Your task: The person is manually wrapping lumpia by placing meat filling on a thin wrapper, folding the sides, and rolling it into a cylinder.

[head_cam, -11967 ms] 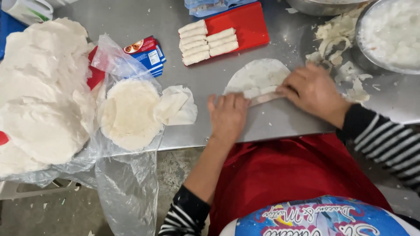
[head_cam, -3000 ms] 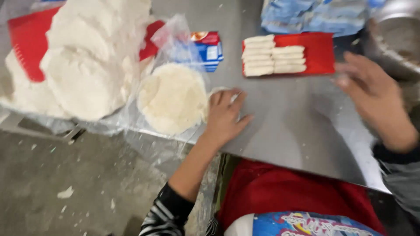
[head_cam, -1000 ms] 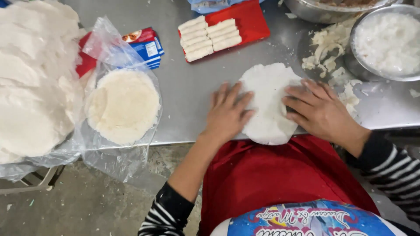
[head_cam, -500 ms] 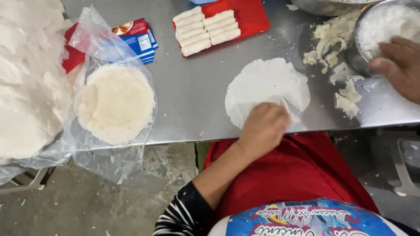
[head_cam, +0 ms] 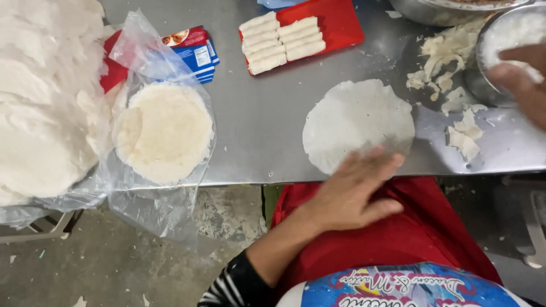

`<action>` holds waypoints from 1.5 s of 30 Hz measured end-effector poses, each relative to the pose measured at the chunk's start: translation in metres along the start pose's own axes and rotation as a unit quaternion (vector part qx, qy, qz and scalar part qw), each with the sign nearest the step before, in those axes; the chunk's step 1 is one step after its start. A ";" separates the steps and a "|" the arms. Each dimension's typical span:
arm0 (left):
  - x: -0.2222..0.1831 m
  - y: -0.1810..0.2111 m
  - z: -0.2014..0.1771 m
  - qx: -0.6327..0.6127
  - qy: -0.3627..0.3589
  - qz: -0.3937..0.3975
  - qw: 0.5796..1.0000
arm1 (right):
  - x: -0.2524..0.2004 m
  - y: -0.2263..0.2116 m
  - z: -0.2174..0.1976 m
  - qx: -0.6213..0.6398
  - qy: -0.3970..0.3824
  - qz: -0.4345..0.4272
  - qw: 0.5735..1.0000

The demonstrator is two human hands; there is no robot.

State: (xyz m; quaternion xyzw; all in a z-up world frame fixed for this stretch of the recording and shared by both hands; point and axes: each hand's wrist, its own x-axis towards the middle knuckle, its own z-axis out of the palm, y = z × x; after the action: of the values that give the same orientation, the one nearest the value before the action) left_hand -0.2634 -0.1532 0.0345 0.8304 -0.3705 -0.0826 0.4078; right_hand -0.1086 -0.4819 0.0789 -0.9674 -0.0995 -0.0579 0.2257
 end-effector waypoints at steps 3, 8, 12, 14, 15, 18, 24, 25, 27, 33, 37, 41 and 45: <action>-0.017 -0.016 -0.014 0.120 0.225 0.068 0.964 | -0.013 -0.091 0.009 -0.150 -0.039 0.006 0.988; -0.054 -0.041 -0.016 0.260 0.207 0.022 0.943 | 0.001 -0.097 0.140 -0.080 -0.007 -0.379 0.922; -0.069 -0.037 -0.013 0.271 0.182 0.012 0.945 | 0.020 -0.119 0.122 -0.187 -0.081 -0.253 0.946; -0.068 -0.035 -0.015 0.254 0.184 0.013 0.949 | -0.017 -0.175 0.108 -0.108 0.031 -0.405 0.907; -0.067 -0.035 -0.018 0.258 0.189 0.017 0.947 | -0.005 -0.152 0.123 -0.112 0.036 -0.408 0.905; -0.074 -0.028 -0.022 0.288 0.153 -0.003 0.945 | 0.007 -0.094 0.137 -0.139 -0.073 -0.340 0.927; -0.056 -0.017 -0.030 0.223 0.199 0.018 0.954 | 0.047 -0.072 0.012 -0.308 -0.084 -0.343 0.883; -0.049 -0.017 -0.029 0.214 0.199 0.022 0.956 | 0.069 -0.072 -0.011 -0.317 -0.015 -0.385 0.867; -0.041 -0.016 -0.022 0.204 0.194 0.024 0.959 | 0.109 -0.062 -0.042 -0.322 0.052 -0.421 0.847; 0.014 0.039 -0.065 -0.001 0.232 0.099 0.968 | 0.200 -0.022 -0.048 -0.518 -0.238 -0.030 0.821; 0.042 0.018 -0.088 0.033 0.254 0.036 0.966 | 0.224 -0.015 -0.050 -0.588 -0.267 -0.083 0.759; 0.109 0.016 -0.131 0.111 0.260 0.078 0.956 | 0.238 -0.016 -0.071 -0.612 -0.126 -0.074 0.777; 0.177 -0.011 -0.123 0.202 0.252 0.094 0.942 | 0.232 0.000 -0.077 -0.671 -0.097 -0.109 0.727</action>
State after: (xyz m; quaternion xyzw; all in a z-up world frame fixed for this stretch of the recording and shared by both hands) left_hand -0.0773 -0.1939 0.1362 0.8502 -0.3407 0.2449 0.3179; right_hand 0.1121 -0.4777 0.1835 -0.8494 -0.1613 -0.0397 -0.5009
